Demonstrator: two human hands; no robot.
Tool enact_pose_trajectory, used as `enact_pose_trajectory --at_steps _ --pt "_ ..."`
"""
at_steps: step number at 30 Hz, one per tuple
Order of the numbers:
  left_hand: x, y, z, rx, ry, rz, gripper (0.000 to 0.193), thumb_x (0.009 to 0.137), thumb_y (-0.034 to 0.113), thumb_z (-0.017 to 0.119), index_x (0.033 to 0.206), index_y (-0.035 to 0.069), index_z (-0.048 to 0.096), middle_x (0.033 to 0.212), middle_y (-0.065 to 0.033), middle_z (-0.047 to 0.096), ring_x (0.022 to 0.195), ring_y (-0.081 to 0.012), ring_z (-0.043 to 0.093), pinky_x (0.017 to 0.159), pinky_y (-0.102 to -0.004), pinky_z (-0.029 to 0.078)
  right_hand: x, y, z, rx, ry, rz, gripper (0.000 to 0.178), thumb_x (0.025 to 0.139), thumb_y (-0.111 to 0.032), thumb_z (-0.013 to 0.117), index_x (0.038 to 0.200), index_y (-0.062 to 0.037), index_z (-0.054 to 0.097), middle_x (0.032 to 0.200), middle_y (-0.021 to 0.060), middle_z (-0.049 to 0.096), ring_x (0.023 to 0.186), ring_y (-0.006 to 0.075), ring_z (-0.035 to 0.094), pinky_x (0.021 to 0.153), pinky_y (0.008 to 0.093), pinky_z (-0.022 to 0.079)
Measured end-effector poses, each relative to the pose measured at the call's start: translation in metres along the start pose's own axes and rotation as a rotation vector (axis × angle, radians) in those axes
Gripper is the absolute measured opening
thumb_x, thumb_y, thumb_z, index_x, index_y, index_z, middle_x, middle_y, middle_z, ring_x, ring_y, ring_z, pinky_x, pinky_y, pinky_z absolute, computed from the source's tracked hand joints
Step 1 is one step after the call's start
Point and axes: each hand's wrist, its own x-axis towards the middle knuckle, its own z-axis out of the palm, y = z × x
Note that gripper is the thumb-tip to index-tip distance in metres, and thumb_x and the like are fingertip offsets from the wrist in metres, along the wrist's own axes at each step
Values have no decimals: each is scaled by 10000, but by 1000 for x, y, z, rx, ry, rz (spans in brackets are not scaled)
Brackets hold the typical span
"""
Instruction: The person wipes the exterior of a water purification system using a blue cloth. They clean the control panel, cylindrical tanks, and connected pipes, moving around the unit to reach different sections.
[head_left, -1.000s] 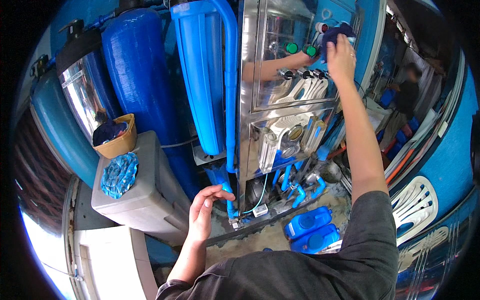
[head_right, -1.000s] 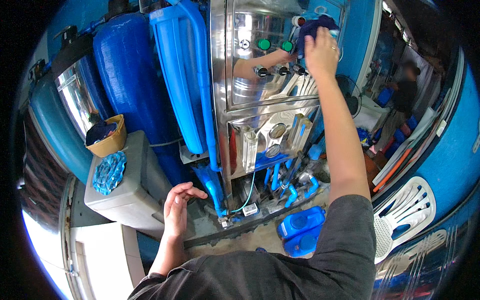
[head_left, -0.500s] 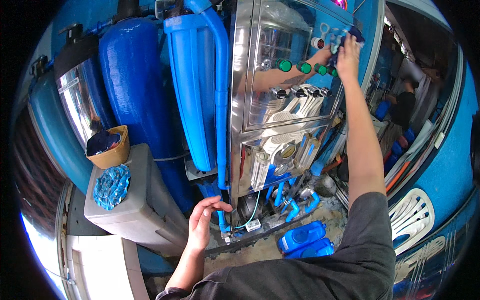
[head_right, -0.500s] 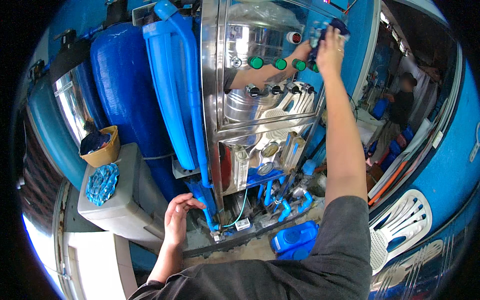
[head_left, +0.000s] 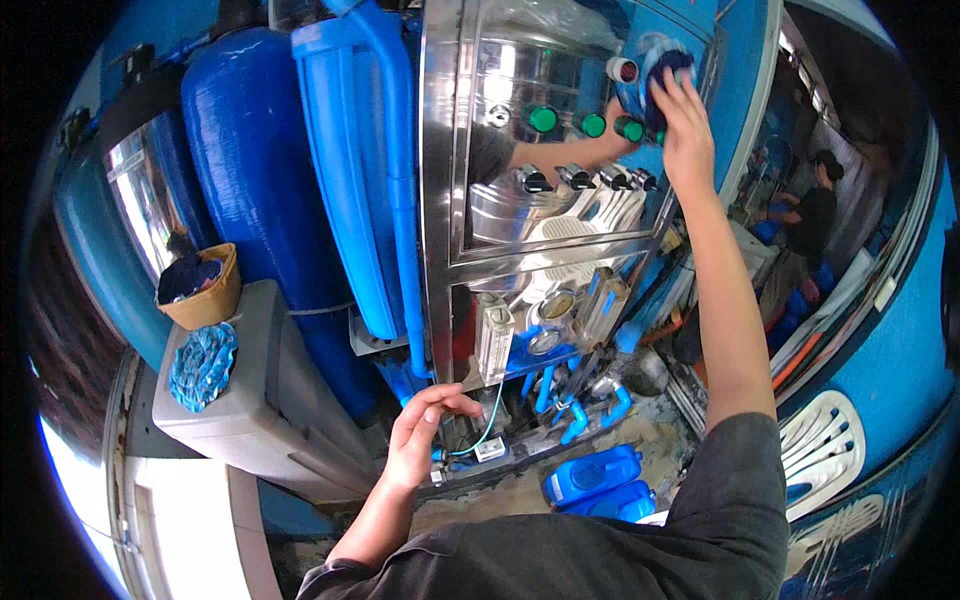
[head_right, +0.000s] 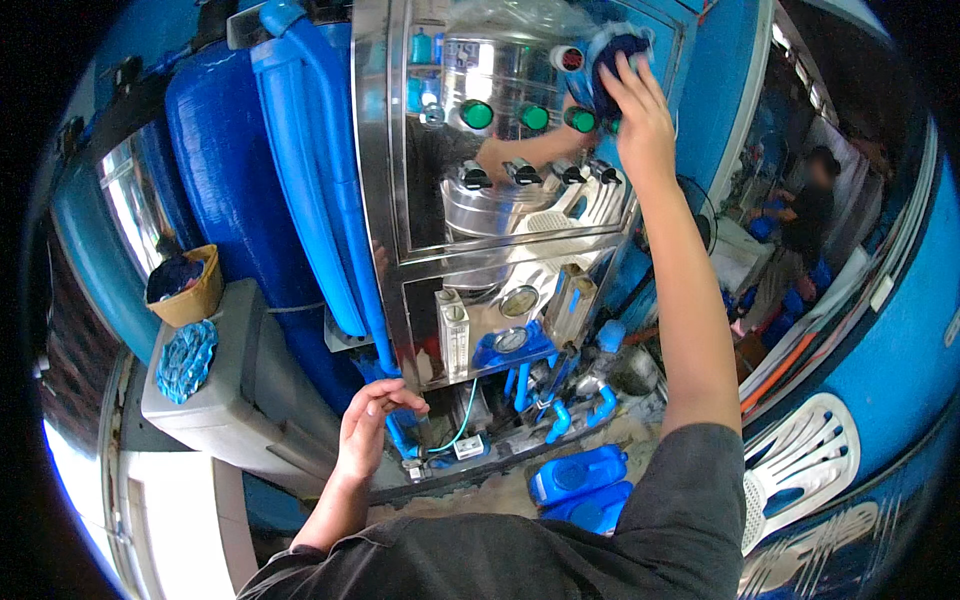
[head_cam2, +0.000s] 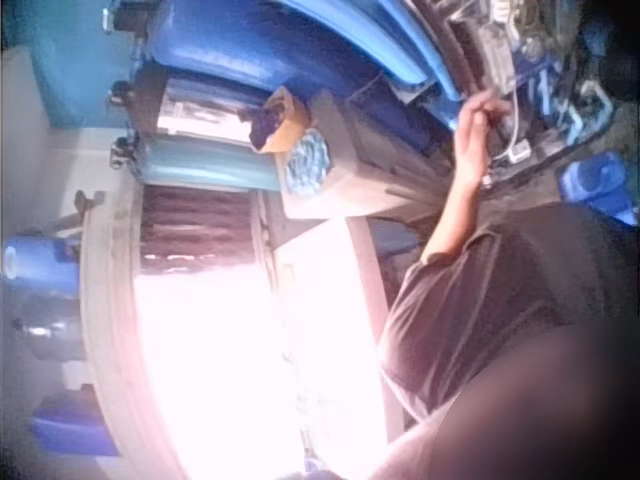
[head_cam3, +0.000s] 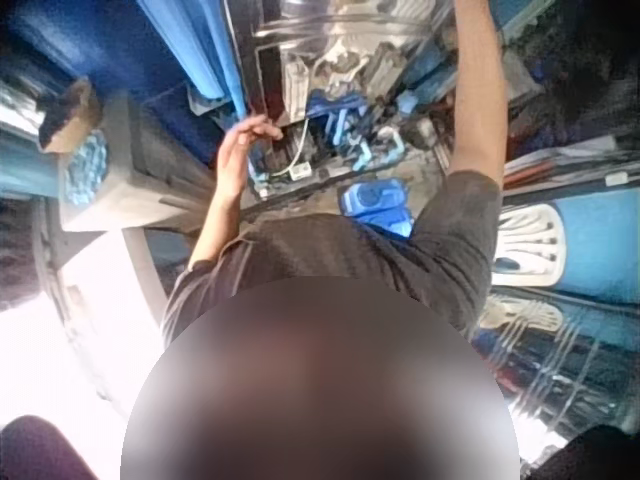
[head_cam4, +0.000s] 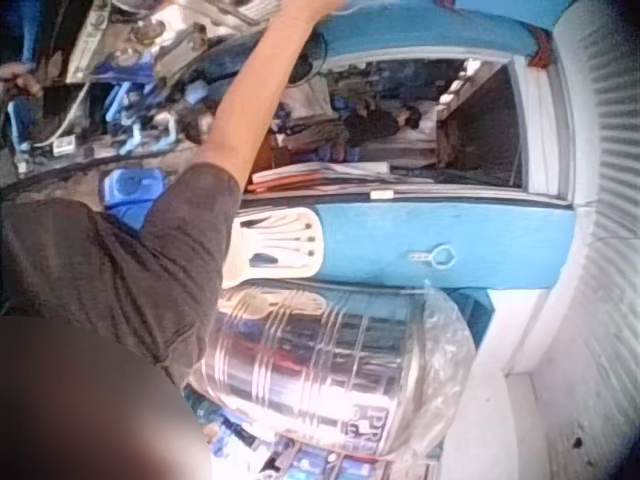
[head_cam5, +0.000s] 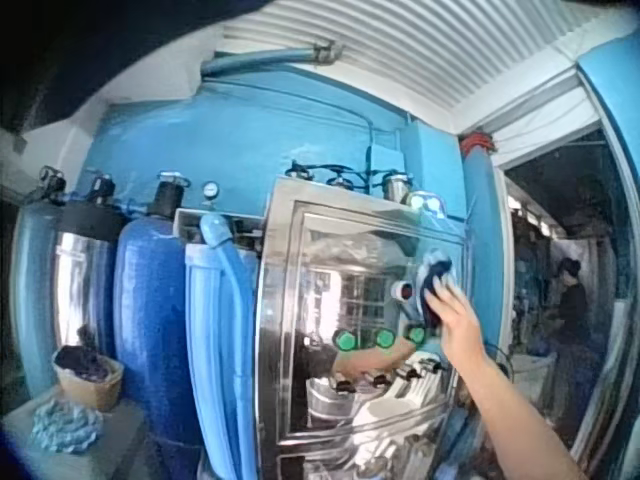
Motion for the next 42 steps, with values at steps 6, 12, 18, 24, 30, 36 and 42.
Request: enact_pose_trajectory --at_steps 6,12,18,24,30,36,42 --pt "-16 4 -1 50 56 -35 466 999 381 427 1261 1 483 1043 -184 629 1015 -291 607 940 -422 431 -24 -38 -19 136 22 -31 452 723 93 517 1099 -113 661 1187 109 632 1130 330 556 977 418 442" --pt "-31 7 -1 -28 41 -52 440 1008 355 416 1265 4 487 1041 -178 634 1009 -278 607 942 -406 432 -9 -126 1 115 122 -87 423 772 61 557 1166 -84 607 1188 104 615 1095 331 546 957 438 423" --pt "-54 17 -16 -50 76 -41 379 1027 280 394 1268 5 495 1037 -161 645 1010 -260 613 940 -399 441 -55 -168 -20 70 -134 137 406 825 -39 587 1228 -36 539 1102 171 616 1179 352 475 1069 539 277" --pt "-69 28 -21 -46 79 -60 393 1021 309 407 1259 11 501 1046 -166 644 993 -266 622 929 -402 445 -47 -218 -20 340 101 302 246 751 -17 593 988 -49 653 1060 169 645 1110 348 534 991 491 374" --pt "-76 38 -26 -34 53 -29 426 1009 345 434 1255 3 496 1038 -172 642 980 -274 626 922 -408 448 -46 -211 -1 184 -39 17 180 818 -137 629 977 -53 621 1078 128 557 1103 335 507 991 510 382" --pt "-104 57 -51 46 245 -54 476 991 409 432 1234 4 492 987 -186 638 923 -293 627 903 -427 445 -30 -177 -3 127 196 513 180 858 -182 590 800 -13 609 903 182 582 883 380 543 817 473 428" --pt "-114 69 -62 63 264 -6 474 1001 399 422 1246 -3 482 1005 -192 640 933 -291 632 894 -406 439 -36 -200 9 136 -65 353 287 851 -304 617 904 -23 600 976 164 569 981 366 533 927 476 391"
